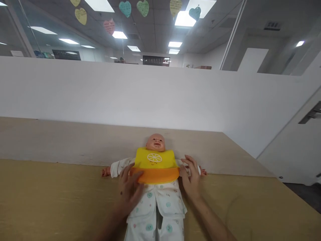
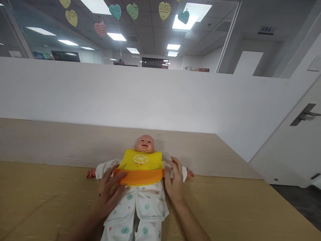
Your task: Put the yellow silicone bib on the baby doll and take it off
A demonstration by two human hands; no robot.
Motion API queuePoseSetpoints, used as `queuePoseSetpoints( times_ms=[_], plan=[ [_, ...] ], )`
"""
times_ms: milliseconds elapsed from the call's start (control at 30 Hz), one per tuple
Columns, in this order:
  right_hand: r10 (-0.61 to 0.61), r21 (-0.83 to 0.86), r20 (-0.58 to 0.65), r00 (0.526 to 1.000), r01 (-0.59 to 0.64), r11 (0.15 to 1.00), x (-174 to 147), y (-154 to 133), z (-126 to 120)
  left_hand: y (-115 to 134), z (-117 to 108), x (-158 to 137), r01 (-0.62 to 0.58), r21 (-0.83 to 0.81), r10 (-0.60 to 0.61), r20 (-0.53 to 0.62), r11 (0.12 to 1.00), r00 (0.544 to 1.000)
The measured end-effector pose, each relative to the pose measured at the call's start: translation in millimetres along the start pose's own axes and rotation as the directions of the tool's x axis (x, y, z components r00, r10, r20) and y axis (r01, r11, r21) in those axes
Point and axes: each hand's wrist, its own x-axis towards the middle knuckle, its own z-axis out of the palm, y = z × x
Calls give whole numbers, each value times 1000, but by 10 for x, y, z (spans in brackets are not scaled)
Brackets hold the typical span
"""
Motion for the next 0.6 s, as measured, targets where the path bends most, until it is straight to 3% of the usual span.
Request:
queuePoseSetpoints(
  times_ms=[100,200,333,500,600],
  plan=[
    [-334,-105,157,929,352,930,-278,-114,-143,104,-25,-136,-85,111,88,-19,990,996],
    [-460,-157,263,848,508,847,-402,-233,-173,116,-16,-119,-67,132,74,-50,989,996],
    [-420,-245,251,872,477,844,-384,-317,-88,117,30,-48,-26,79,31,-61,997,998],
    [-369,-286,231,900,425,859,-399,-218,-75,51,56,-158,206,-50,-210,-116,977,971],
    [-335,-412,210,919,394,822,-426,-14,-209,-191,-43,-204,222,76,-210,-143,972,967]
  ],
)
